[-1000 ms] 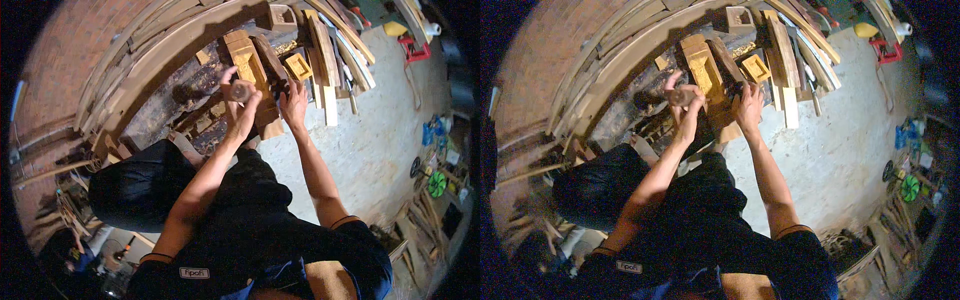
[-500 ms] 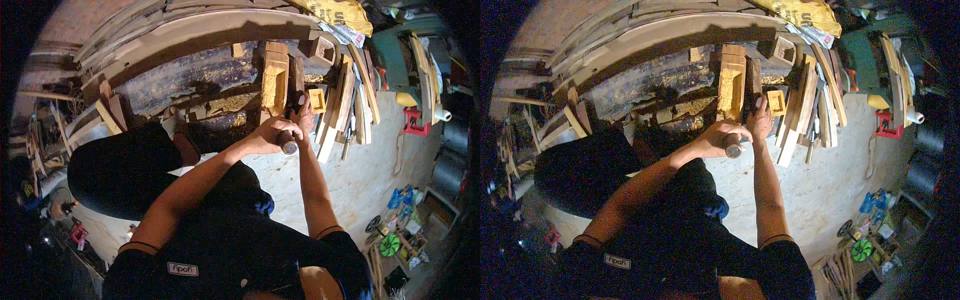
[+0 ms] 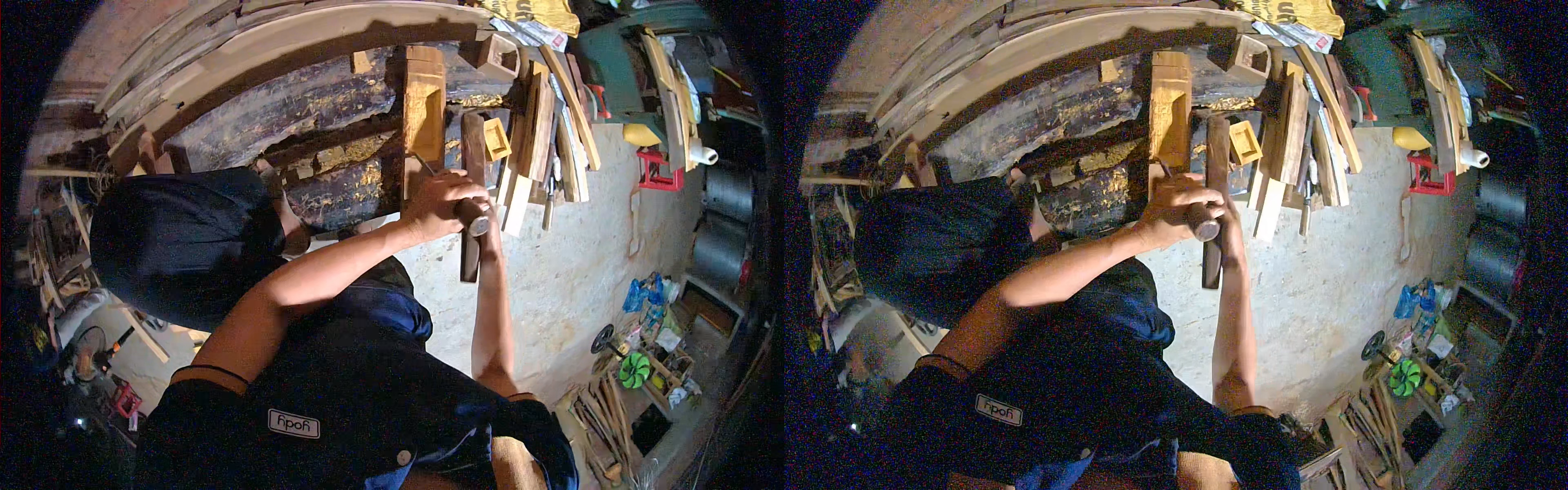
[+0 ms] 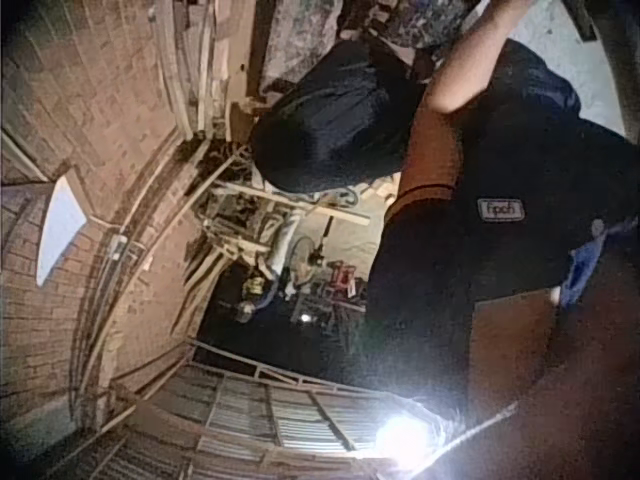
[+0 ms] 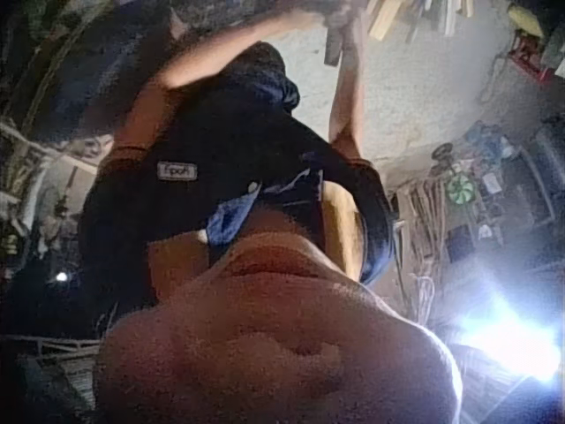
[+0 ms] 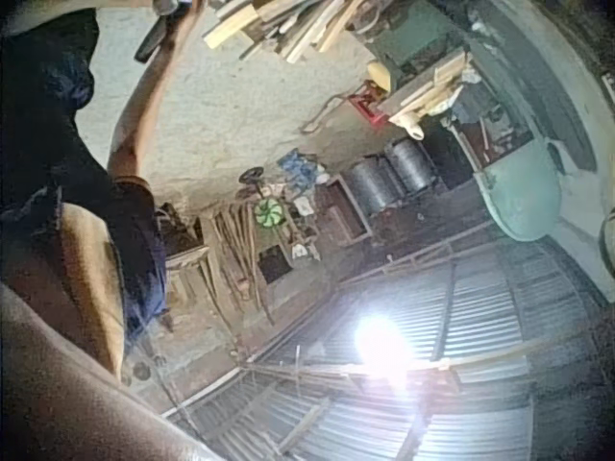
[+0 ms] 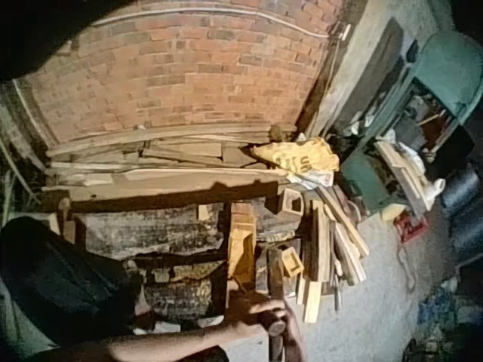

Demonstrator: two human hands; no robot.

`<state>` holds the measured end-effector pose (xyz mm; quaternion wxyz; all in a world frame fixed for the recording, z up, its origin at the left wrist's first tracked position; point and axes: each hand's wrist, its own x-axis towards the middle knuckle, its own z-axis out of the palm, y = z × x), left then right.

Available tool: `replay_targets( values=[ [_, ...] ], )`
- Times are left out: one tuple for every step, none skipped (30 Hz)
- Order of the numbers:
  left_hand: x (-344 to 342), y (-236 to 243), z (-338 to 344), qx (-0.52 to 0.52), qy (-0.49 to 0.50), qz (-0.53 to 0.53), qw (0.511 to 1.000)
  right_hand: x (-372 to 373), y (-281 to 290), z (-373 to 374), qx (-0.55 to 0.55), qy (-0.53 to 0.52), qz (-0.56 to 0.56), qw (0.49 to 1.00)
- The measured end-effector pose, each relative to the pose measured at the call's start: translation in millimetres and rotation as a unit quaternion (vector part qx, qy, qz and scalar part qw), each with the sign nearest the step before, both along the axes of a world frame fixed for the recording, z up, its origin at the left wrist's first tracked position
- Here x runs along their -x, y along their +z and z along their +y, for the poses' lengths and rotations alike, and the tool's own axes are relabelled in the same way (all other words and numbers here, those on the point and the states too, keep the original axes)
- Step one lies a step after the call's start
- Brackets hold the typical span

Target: Using a chisel and wooden mallet to carve out a mortise in a block of wood.

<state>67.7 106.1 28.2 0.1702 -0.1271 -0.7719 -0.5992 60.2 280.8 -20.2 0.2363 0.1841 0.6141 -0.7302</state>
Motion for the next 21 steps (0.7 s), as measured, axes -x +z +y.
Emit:
replay_targets(
  values=[
    [1, -5, 5, 0.014, 0.003, -0.024, 1.0, -11, 8, 10, 0.018, 0.04, -0.077, 0.996],
    [6, -7, 10, -0.013, 0.004, -0.03, 0.999, -24, 11, 11, 0.038, 0.018, -0.057, 0.997],
    [13, -9, 13, -0.04, 0.005, -0.037, 0.999, -35, 11, 9, 0.057, -0.002, -0.038, 0.998],
    [18, -13, 15, -0.058, 0.0, -0.036, 0.998, -40, 18, 9, 0.03, -0.003, -0.05, 0.998],
    [22, -14, 14, -0.059, -0.01, -0.068, 0.996, -42, 29, 4, 0.03, -0.008, -0.049, 0.998],
    [26, -17, 11, -0.063, -0.009, -0.058, 0.996, -43, 40, 0, -0.028, 0.023, -0.009, 0.999],
    [29, -19, 12, -0.069, -0.009, -0.049, 0.996, -45, 51, -2, -0.087, 0.052, 0.031, 0.994],
    [27, -19, 11, -0.06, 0.004, -0.027, 0.998, -47, 59, -3, -0.089, 0.048, 0.052, 0.993],
    [30, -19, 11, -0.006, 0.019, -0.002, 1.0, -48, 68, -3, -0.132, 0.028, 0.071, 0.988],
    [31, -16, 11, -0.005, 0.038, 0.003, 0.999, -51, 85, -8, -0.174, 0.001, 0.096, 0.98],
    [34, -17, 8, -0.002, 0.064, 0.011, 0.998, -49, 102, -16, -0.213, -0.021, 0.123, 0.969],
    [34, -25, 5, -0.065, 0.047, -0.049, 0.996, -49, 112, -21, -0.207, -0.052, 0.17, 0.962],
    [37, -25, 4, -0.064, 0.046, -0.048, 0.996, -51, 114, -24, -0.213, -0.101, 0.187, 0.954],
    [40, -25, 2, -0.085, 0.043, -0.058, 0.994, -55, 119, -28, -0.224, -0.135, 0.272, 0.926],
    [42, -24, -1, -0.106, 0.041, -0.069, 0.991, -57, 126, -33, -0.233, -0.167, 0.355, 0.89],
    [41, -9, -6, -0.063, 0.023, -0.091, 0.994, -57, 136, -36, -0.217, -0.167, 0.384, 0.882],
    [41, -11, -7, -0.063, 0.023, -0.09, 0.994, -58, 143, -38, -0.2, -0.167, 0.412, 0.873],
    [40, -14, -7, -0.085, -0.011, -0.064, 0.994, -58, 147, -34, -0.195, -0.134, 0.406, 0.883],
    [39, -13, -10, -0.103, -0.042, -0.037, 0.993, -62, 146, -33, -0.192, -0.132, 0.407, 0.883],
    [36, -13, -12, -0.088, -0.059, -0.075, 0.992, -66, 145, -32, -0.203, -0.097, 0.344, 0.911],
    [36, -12, -12, -0.086, -0.055, -0.075, 0.992, -67, 143, -33, -0.213, -0.061, 0.28, 0.934]
  ],
)
